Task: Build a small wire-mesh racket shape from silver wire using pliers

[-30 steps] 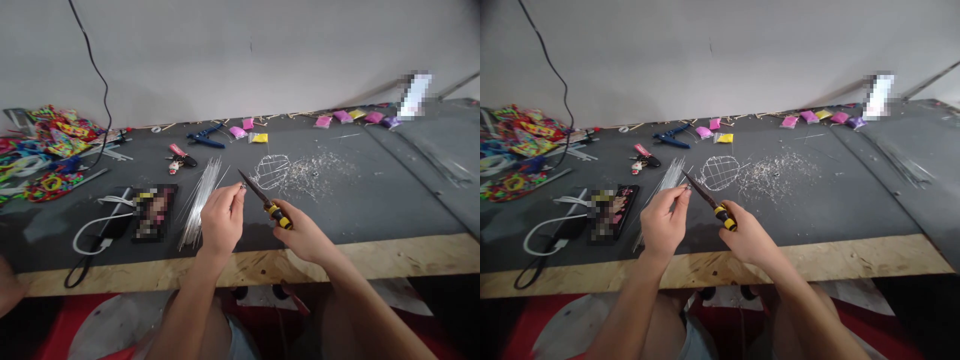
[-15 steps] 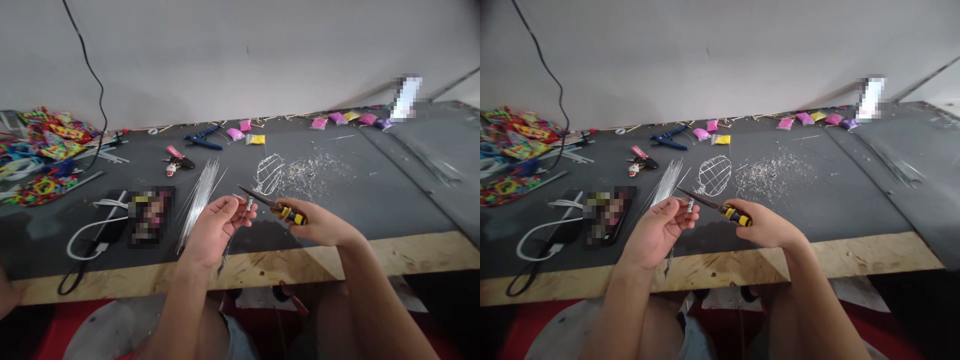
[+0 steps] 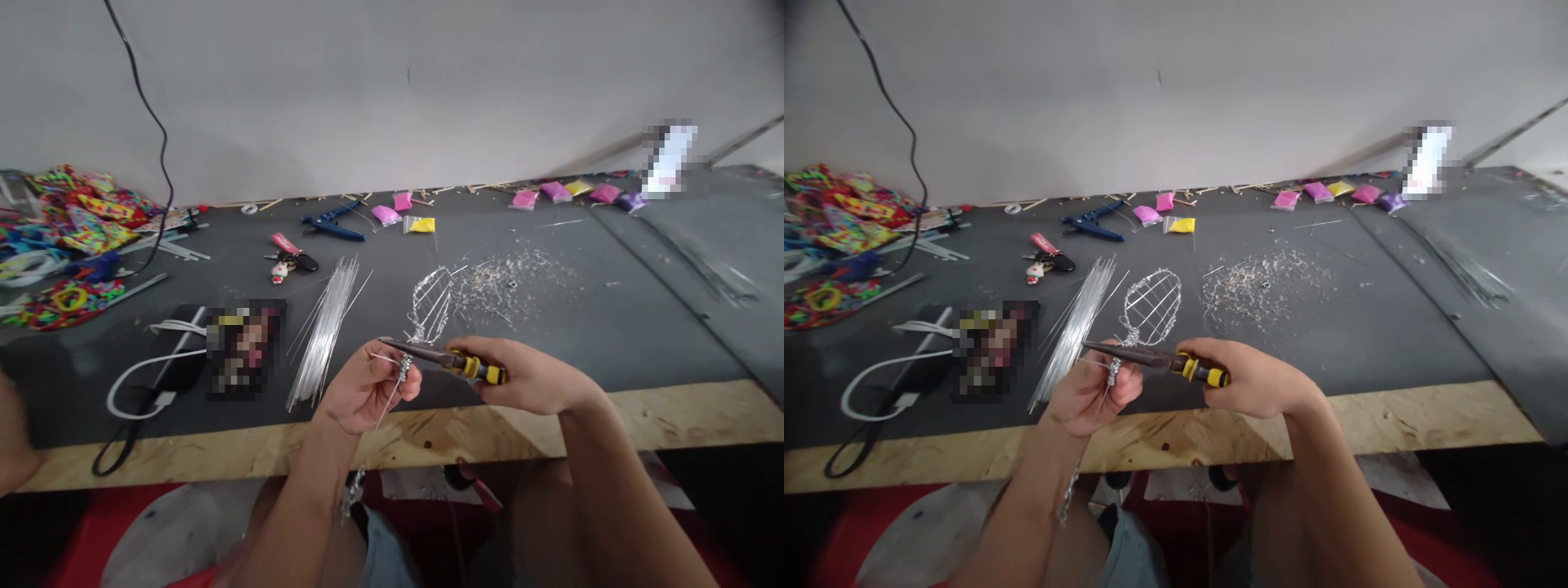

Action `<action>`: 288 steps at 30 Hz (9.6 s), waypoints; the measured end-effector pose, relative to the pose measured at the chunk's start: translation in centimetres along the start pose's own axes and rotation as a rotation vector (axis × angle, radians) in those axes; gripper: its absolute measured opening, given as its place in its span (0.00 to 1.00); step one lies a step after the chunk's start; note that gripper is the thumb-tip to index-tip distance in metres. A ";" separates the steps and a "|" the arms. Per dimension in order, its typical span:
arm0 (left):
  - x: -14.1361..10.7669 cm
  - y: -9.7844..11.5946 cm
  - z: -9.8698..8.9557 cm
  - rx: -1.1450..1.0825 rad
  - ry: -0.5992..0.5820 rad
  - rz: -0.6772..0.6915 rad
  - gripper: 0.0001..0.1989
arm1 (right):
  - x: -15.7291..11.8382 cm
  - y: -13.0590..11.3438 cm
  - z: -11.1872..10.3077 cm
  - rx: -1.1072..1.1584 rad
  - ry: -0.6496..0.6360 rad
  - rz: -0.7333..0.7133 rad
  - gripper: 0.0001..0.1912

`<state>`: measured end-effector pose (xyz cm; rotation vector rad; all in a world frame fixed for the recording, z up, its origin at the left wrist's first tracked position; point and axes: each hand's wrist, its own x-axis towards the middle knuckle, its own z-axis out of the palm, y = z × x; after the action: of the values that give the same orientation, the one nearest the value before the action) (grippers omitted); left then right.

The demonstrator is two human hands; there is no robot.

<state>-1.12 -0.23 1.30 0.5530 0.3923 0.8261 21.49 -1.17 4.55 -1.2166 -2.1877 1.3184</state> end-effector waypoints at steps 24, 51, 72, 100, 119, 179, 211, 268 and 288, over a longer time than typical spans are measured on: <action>-1.2 1.8 -1.3 0.437 -0.127 -0.341 0.18 | -0.7 0.0 1.3 -0.127 -0.026 -0.007 0.27; 0.1 1.6 0.3 0.805 0.311 -0.079 0.10 | -0.2 0.0 1.5 -0.069 0.099 0.137 0.22; -1.0 3.4 -0.8 0.521 0.281 -0.003 0.16 | 0.9 0.5 2.7 -0.045 0.193 0.211 0.27; -0.2 1.1 2.0 1.351 0.583 0.459 0.08 | 1.7 -0.7 3.7 0.005 0.303 0.197 0.27; -0.3 0.9 1.1 1.700 0.614 0.614 0.06 | 1.3 -1.2 4.0 0.157 0.247 0.253 0.26; -2.4 1.1 -1.2 0.652 0.173 0.089 0.05 | 0.4 -0.3 3.7 0.315 -0.043 0.240 0.13; -1.1 2.5 0.9 1.587 0.596 0.125 0.07 | 1.1 -1.2 5.4 -0.098 0.213 0.374 0.22; -0.4 2.7 -1.9 0.465 0.232 -0.216 0.06 | 0.1 -0.7 3.8 -0.040 0.109 0.183 0.24; -0.2 2.0 -0.8 0.249 0.304 -0.035 0.10 | 1.2 0.2 4.3 0.021 0.213 0.246 0.25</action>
<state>-2.77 0.95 1.88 0.6506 0.7889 0.8344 18.14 -2.62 1.90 -1.5794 -1.9195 1.2308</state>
